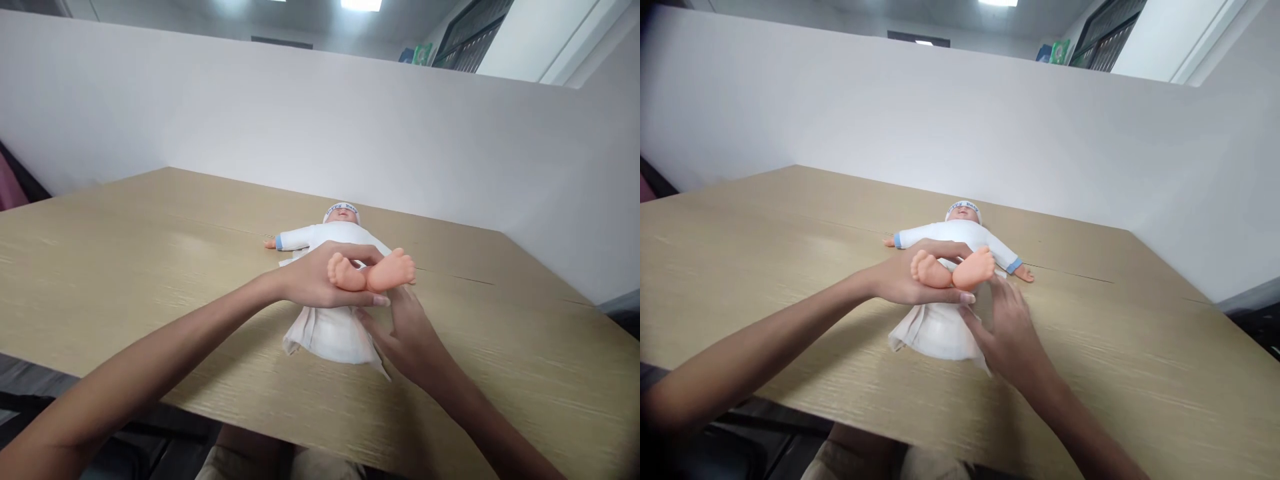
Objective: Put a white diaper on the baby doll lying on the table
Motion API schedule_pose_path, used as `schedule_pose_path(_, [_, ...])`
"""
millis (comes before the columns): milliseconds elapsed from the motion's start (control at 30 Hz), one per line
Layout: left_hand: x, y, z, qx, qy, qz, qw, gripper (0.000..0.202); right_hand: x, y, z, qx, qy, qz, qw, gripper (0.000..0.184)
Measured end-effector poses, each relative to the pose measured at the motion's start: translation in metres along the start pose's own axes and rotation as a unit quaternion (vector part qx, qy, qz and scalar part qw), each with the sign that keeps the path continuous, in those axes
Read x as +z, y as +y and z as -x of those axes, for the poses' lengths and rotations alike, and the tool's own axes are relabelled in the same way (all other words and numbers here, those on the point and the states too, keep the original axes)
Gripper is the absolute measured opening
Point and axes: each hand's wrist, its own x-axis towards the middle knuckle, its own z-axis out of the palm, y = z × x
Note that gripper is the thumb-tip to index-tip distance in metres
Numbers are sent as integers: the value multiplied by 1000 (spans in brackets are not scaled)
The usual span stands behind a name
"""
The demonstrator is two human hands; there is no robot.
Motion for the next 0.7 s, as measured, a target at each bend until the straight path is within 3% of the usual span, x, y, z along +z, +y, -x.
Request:
schedule_pose_path(133, [11, -2, 10, 29, 4, 35, 999, 44, 1, -13, -5, 9, 38, -92, 995, 63])
schedule_pose_path(233, [7, -4, 24, 61, -19, 50, 997, 53, -6, -6, -5, -48, 32, -61, 996, 73])
schedule_pose_path(367, [-13, -17, 59, 82, -58, -68, 993, 52, -21, 16, 8, -133, -16, -22, 991, 57])
schedule_pose_path(500, [-30, -45, 101, 85, -115, -191, 971, 52, -19, 43, 25, -233, -44, 60, 970, 46])
schedule_pose_path(567, [-32, -61, 118, 88, -140, -228, 960, 61, -13, 54, 31, -264, -49, 104, 958, 45])
schedule_pose_path(700, [-22, -80, 136, 96, -147, -289, 941, 80, -7, 63, 36, -261, -73, 116, 956, 44])
